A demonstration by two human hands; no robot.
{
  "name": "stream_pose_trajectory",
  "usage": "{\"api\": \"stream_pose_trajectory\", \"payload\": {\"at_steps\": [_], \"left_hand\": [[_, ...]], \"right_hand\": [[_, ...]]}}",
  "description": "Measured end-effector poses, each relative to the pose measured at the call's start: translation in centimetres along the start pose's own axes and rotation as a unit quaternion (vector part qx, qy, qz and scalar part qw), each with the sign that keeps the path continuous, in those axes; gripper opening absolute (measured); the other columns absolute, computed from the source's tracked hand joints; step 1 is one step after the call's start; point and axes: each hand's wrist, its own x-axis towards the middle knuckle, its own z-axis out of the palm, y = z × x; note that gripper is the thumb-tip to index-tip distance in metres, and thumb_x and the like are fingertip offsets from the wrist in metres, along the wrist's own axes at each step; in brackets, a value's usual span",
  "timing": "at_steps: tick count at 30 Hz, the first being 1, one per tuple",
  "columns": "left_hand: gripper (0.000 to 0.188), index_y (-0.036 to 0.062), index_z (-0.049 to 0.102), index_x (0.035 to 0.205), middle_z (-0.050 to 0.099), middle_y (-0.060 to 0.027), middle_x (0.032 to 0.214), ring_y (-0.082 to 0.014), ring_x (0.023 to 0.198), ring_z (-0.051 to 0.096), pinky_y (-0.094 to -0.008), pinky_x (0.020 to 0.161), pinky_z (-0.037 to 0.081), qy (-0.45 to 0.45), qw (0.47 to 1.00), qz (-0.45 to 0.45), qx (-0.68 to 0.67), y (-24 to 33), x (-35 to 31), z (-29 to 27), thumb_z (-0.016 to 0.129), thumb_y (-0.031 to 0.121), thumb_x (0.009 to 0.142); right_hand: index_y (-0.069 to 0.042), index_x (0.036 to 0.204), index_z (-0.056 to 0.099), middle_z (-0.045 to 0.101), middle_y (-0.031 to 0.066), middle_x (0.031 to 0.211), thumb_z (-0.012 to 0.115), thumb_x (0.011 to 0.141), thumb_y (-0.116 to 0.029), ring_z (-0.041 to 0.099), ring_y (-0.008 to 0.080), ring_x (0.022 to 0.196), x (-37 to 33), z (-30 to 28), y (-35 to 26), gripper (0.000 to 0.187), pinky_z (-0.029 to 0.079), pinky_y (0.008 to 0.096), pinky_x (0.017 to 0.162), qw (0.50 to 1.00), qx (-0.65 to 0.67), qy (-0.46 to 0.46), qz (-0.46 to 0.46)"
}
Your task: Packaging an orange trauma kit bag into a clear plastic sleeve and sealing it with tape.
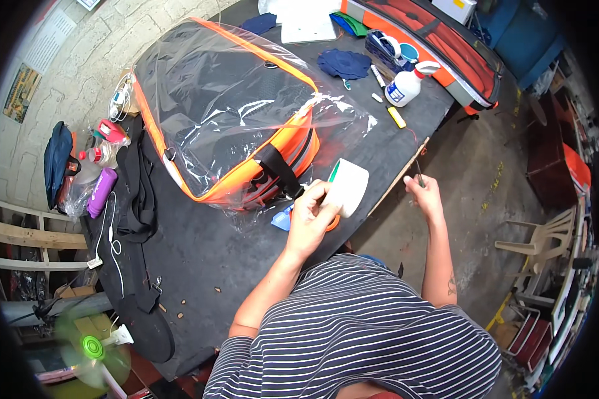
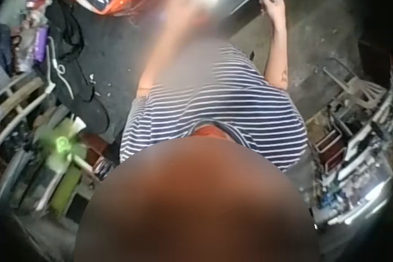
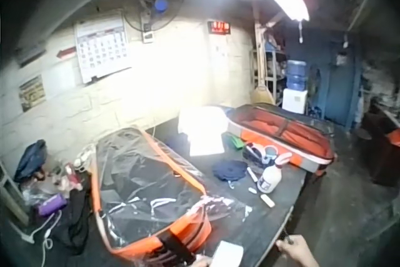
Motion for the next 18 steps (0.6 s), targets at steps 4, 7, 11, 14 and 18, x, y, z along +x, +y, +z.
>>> {"api": "stream_pose_trajectory", "payload": {"at_steps": [4,7,11,14,18], "left_hand": [[0.014,-0.0008,0.057,0.098,0.055,0.0005,0.09,-0.0064,0.085,0.051,-0.0215,0.079,0.04,-0.006,0.995,-0.037,-0.091,0.2,-0.2,0.2,0.055,0.003,0.085],[0.014,0.0004,0.057,0.099,0.055,0.0011,0.09,-0.0056,0.086,0.052,-0.0214,0.079,0.041,0.0,0.991,-0.027,-0.127,-0.1,0.0,0.4,0.054,0.004,0.086],[0.013,0.0017,0.056,0.098,0.055,0.002,0.089,-0.0052,0.084,0.052,-0.0218,0.077,0.041,0.02,0.99,-0.014,-0.135,-0.1,0.0,1.0,0.056,0.005,0.085],[0.013,0.0015,0.057,0.095,0.055,0.0003,0.091,-0.006,0.085,0.051,-0.0216,0.076,0.04,0.016,0.993,-0.002,-0.12,-0.3,-0.1,1.2,0.059,0.006,0.084],[0.013,0.0013,0.058,0.092,0.053,-0.0027,0.096,-0.0074,0.086,0.05,-0.0217,0.075,0.041,0.009,0.998,0.04,-0.049,-0.7,-0.1,0.8,0.062,0.006,0.08]], "right_hand": [[-0.004,0.073,0.043,0.048,0.0049,0.059,0.064,0.075,-0.003,0.048,0.0106,0.054,-1.7,-0.3,-1.2,0.022,0.042,0.0292,0.052,0.975,-0.207,0.072,-0.036],[-0.003,0.077,0.043,0.048,0.0064,0.06,0.065,0.079,-0.011,0.049,0.0143,0.056,-3.1,-0.3,-3.0,0.024,0.043,0.0318,0.056,0.986,-0.148,0.079,0.013],[-0.002,0.088,0.043,0.052,0.0095,0.067,0.064,0.085,-0.032,0.056,0.0211,0.06,-2.8,-1.8,-1.4,0.037,0.046,0.0347,0.061,0.957,-0.272,0.1,-0.016],[-0.001,0.103,0.043,0.055,0.0121,0.072,0.063,0.086,-0.033,0.056,0.0234,0.061,-4.7,-1.3,-3.9,0.042,0.047,0.0353,0.063,0.961,-0.267,0.058,0.047],[0.001,0.12,0.041,0.063,0.0187,0.085,0.058,0.09,-0.031,0.061,0.0277,0.059,-4.3,-1.9,-2.2,0.047,0.048,0.0363,0.063,0.948,-0.309,0.059,-0.041]]}}
